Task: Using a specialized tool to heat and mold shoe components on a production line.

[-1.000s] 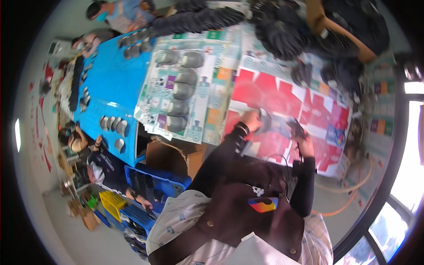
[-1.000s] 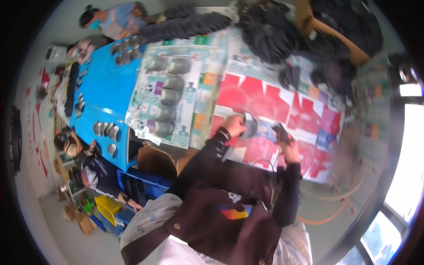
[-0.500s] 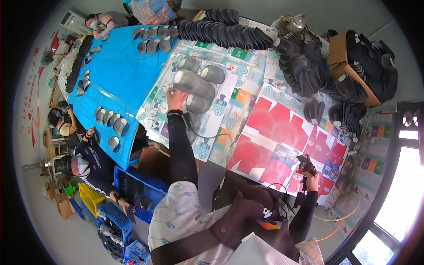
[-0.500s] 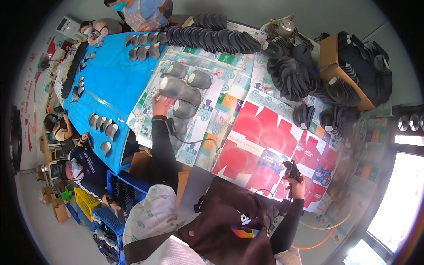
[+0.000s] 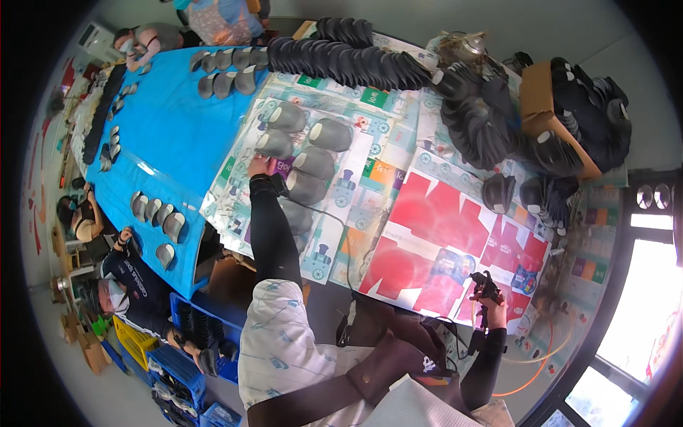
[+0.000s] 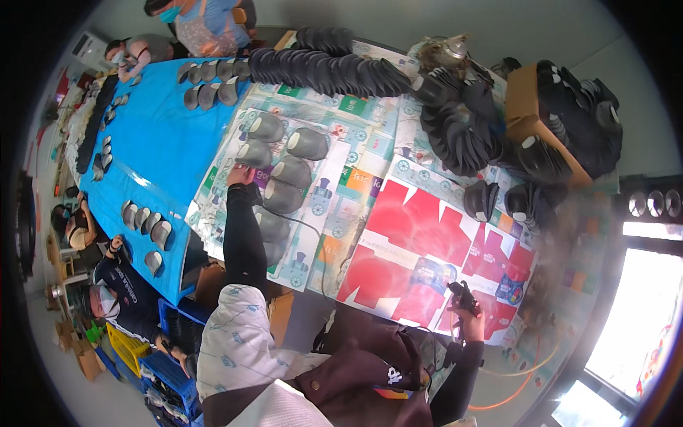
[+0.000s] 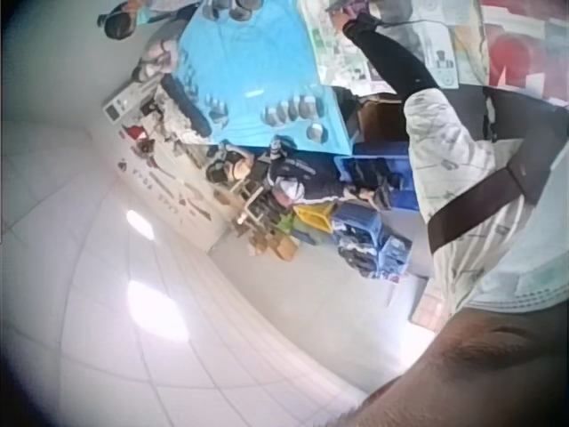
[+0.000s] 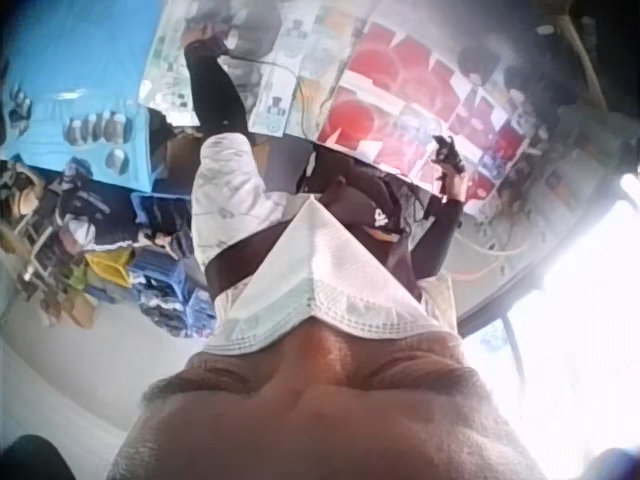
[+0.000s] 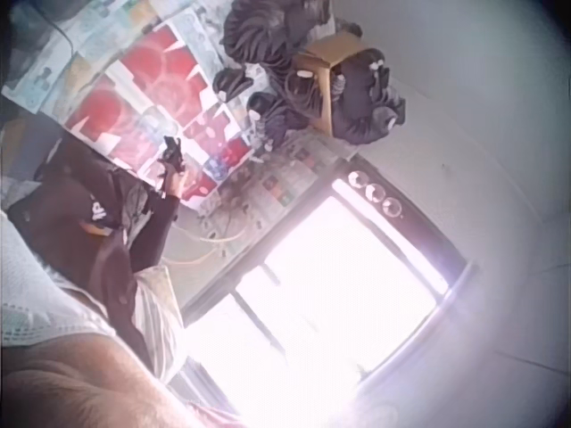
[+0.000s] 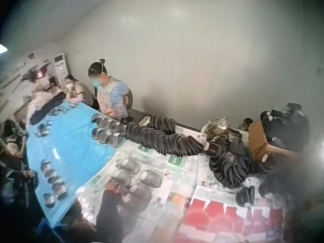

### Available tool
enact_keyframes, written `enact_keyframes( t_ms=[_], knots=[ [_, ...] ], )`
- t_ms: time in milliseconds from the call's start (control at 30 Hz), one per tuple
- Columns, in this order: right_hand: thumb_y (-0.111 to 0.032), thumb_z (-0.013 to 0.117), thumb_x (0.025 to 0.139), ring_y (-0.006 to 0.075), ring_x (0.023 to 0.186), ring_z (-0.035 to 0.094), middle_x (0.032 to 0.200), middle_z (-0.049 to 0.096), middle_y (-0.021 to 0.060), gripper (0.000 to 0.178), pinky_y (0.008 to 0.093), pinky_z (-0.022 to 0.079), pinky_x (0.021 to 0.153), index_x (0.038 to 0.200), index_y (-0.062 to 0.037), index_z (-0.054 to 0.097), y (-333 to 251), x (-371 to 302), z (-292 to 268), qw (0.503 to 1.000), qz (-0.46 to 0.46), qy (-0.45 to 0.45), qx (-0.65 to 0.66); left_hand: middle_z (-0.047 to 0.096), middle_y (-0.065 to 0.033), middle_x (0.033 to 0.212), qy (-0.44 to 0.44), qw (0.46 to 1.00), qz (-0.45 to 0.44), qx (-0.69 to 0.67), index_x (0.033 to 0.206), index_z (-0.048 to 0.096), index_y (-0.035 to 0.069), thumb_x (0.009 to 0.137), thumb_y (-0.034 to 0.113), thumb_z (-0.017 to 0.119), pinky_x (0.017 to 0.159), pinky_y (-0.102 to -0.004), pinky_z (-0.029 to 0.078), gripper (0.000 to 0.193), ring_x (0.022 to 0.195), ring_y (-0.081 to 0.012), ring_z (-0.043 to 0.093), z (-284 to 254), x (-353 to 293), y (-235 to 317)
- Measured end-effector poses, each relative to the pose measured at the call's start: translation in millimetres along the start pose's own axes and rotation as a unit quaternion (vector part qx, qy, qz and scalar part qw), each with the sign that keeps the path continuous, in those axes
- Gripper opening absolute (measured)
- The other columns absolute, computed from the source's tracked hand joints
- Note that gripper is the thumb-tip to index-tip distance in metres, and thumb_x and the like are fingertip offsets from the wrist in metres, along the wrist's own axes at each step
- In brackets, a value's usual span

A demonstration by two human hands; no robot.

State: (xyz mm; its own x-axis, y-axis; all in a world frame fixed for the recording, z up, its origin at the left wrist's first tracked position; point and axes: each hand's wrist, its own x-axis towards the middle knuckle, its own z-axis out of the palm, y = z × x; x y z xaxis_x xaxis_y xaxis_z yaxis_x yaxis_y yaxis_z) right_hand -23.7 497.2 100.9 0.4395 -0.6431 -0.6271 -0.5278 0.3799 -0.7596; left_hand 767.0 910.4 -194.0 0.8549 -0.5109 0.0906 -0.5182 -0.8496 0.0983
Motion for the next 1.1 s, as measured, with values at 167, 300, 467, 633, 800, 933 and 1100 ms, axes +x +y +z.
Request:
enact_keyframes(
  t_ms=[167,300,467,633,800,933,1100],
  knots=[
    [-0.015,0.077,0.083,0.0079,0.068,0.058,0.084,0.068,-0.0043,0.026,0.0257,0.046,0.059,0.107,-0.0067,0.073,14,11,-6,1.000,0.022,0.004,-0.017,0.076,-0.0119,0.085,-0.103,0.970,-0.194,0.100,0.082,0.076,0.010,0.078,0.072,0.065,0.078,-0.0462,0.055,0.063,0.082,-0.0324,0.072,-38,19,-1],
    [-0.007,0.073,0.080,0.0099,0.070,0.062,0.090,0.071,0.0027,0.036,0.0254,0.049,0.051,0.116,-0.0030,0.068,-13,8,5,1.000,0.001,-0.008,0.003,0.071,-0.0181,0.110,0.230,0.797,-0.239,-0.505,0.109,0.066,-0.003,0.094,0.017,0.049,0.091,-0.0408,0.051,0.031,0.106,-0.0333,0.066,-35,-36,161],
    [-0.007,0.071,0.083,0.0102,0.069,0.063,0.091,0.074,0.0050,0.044,0.0250,0.049,0.050,0.126,-0.0028,0.063,4,-9,-29,0.997,0.019,0.061,0.042,0.067,-0.0141,0.121,0.055,0.839,0.250,-0.480,0.126,0.061,0.005,0.086,0.006,0.070,0.100,-0.0405,0.048,0.041,0.114,-0.0320,0.062,-152,-107,600],
    [-0.004,0.075,0.084,0.0149,0.090,0.071,0.104,0.075,0.0094,0.056,0.0291,0.054,0.067,0.136,0.0014,0.056,26,-52,-48,0.991,0.019,0.104,0.076,0.060,-0.0098,0.128,0.040,0.844,0.458,-0.276,0.122,0.063,0.011,0.079,0.009,0.072,0.103,-0.0489,0.043,0.044,0.126,-0.0321,0.051,-155,-133,745],
    [-0.002,0.071,0.085,0.0144,0.094,0.070,0.100,0.075,0.0082,0.044,0.0312,0.054,0.081,0.128,0.0026,0.063,60,-92,-69,0.986,-0.005,0.124,0.111,0.060,-0.0081,0.120,0.099,0.852,0.508,-0.074,0.097,0.068,0.013,0.090,0.019,0.057,0.092,-0.0459,0.043,0.014,0.113,-0.0280,0.054,-131,-132,791],
    [-0.002,0.074,0.081,0.0109,0.092,0.068,0.099,0.075,0.0057,0.043,0.0302,0.054,0.083,0.124,0.0001,0.068,99,-102,-93,0.981,-0.029,0.137,0.135,0.067,-0.0091,0.107,0.071,0.855,0.502,-0.114,0.101,0.064,0.012,0.089,0.020,0.065,0.090,-0.0456,0.045,0.015,0.110,-0.0288,0.059,-146,-127,771],
    [-0.008,0.074,0.084,0.0077,0.075,0.061,0.086,0.071,0.0028,0.036,0.0277,0.048,0.063,0.118,0.0006,0.068,136,-66,-117,0.980,-0.093,0.116,0.133,0.071,-0.0188,0.091,-0.126,0.907,0.261,-0.305,0.108,0.057,0.007,0.086,0.019,0.074,0.073,-0.0492,0.053,0.031,0.084,-0.0406,0.069,-186,-166,667]
  ],
)
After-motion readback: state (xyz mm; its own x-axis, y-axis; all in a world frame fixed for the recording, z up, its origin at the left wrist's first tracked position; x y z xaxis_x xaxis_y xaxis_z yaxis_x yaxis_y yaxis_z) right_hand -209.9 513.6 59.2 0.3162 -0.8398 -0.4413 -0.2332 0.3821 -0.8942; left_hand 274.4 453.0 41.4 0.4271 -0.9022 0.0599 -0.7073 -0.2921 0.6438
